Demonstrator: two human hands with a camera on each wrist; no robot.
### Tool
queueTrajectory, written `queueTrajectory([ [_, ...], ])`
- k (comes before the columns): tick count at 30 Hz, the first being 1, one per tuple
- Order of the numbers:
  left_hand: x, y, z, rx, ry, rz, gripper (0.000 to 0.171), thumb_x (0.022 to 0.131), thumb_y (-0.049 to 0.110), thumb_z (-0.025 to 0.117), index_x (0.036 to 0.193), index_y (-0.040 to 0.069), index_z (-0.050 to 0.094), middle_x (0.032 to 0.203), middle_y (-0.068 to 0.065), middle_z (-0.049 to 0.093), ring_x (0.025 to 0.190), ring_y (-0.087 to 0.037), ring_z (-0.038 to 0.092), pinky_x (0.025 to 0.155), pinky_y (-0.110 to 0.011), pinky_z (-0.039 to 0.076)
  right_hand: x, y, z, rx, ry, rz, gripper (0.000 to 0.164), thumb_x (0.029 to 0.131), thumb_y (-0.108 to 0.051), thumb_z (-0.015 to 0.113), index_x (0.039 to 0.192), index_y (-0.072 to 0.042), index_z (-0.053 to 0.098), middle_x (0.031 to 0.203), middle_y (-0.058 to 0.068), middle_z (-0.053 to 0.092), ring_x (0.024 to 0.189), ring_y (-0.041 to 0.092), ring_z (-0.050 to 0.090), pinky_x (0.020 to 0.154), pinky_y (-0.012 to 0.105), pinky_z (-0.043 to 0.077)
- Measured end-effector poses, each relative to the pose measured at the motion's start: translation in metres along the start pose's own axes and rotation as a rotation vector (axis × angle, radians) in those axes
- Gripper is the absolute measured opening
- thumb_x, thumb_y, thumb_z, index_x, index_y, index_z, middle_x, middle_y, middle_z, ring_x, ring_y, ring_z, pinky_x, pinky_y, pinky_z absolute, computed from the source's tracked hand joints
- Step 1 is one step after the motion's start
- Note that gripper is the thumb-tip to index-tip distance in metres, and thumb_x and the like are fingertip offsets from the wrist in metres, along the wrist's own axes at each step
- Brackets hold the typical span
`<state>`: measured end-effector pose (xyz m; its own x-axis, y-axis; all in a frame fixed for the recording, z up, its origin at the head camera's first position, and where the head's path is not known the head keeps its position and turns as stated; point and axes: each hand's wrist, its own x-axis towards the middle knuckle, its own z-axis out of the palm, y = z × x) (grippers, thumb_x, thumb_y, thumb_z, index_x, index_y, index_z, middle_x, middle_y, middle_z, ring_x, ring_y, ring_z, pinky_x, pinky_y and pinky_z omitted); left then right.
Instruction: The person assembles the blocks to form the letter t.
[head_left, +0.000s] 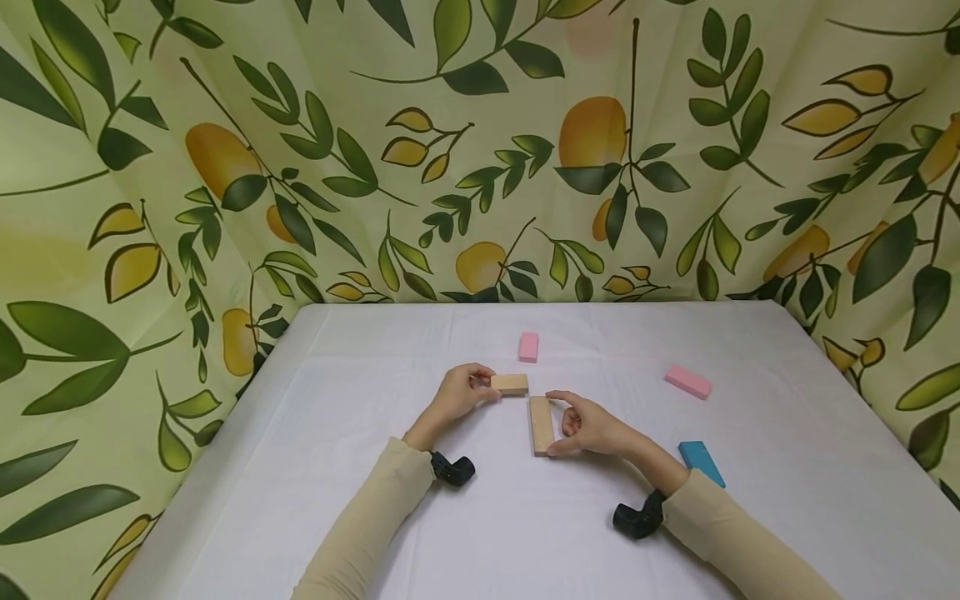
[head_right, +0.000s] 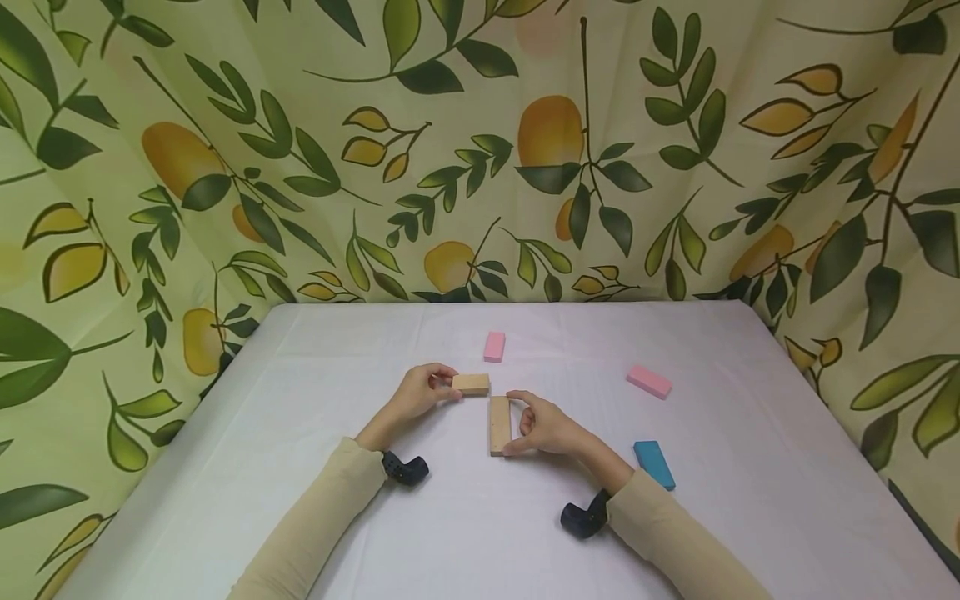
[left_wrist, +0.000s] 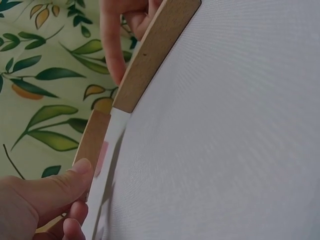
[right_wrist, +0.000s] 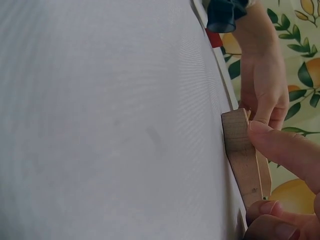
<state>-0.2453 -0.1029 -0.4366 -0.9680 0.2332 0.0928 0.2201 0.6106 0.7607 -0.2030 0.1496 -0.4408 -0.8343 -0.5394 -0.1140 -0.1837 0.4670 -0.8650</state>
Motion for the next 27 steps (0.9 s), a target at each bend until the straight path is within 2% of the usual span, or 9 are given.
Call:
queueTrajectory([
  [6,-0.002,0.003,0.001,-0.005,0.010,-0.018,0.030,0.078,0.012,0.079,0.104,0.000,0.069,0.092,-0.014,0.068,0.067,-0.008,0.041,0.057,-0.015,0.032,0.000,0.000,0.000,-0.001,0.001,-0.006,0.090,0.071,-0.012,0.084,0.142,0.008,0.033,0.069,-0.001,0.044,0.062,0.006,0.039,0.058,0.018,0.034],
  [20,0.002,0.001,0.009,0.007,0.029,0.020,0.030,0.077,0.012,0.079,0.103,0.000,0.071,0.095,-0.017,0.073,0.064,-0.008,0.042,0.056,-0.015,0.032,0.000,0.000,0.001,0.032,-0.003,0.004,0.089,0.072,-0.009,0.083,0.143,0.007,0.032,0.069,0.000,0.043,0.060,0.006,0.037,0.055,0.018,0.032],
  [27,0.002,0.004,0.011,0.011,0.026,0.004,0.031,0.077,0.013,0.079,0.104,0.000,0.071,0.097,-0.017,0.073,0.064,-0.008,0.041,0.055,-0.014,0.032,0.000,0.000,0.001,0.025,-0.002,0.020,0.089,0.072,-0.011,0.083,0.143,0.006,0.033,0.069,0.000,0.043,0.061,0.007,0.038,0.055,0.018,0.032],
])
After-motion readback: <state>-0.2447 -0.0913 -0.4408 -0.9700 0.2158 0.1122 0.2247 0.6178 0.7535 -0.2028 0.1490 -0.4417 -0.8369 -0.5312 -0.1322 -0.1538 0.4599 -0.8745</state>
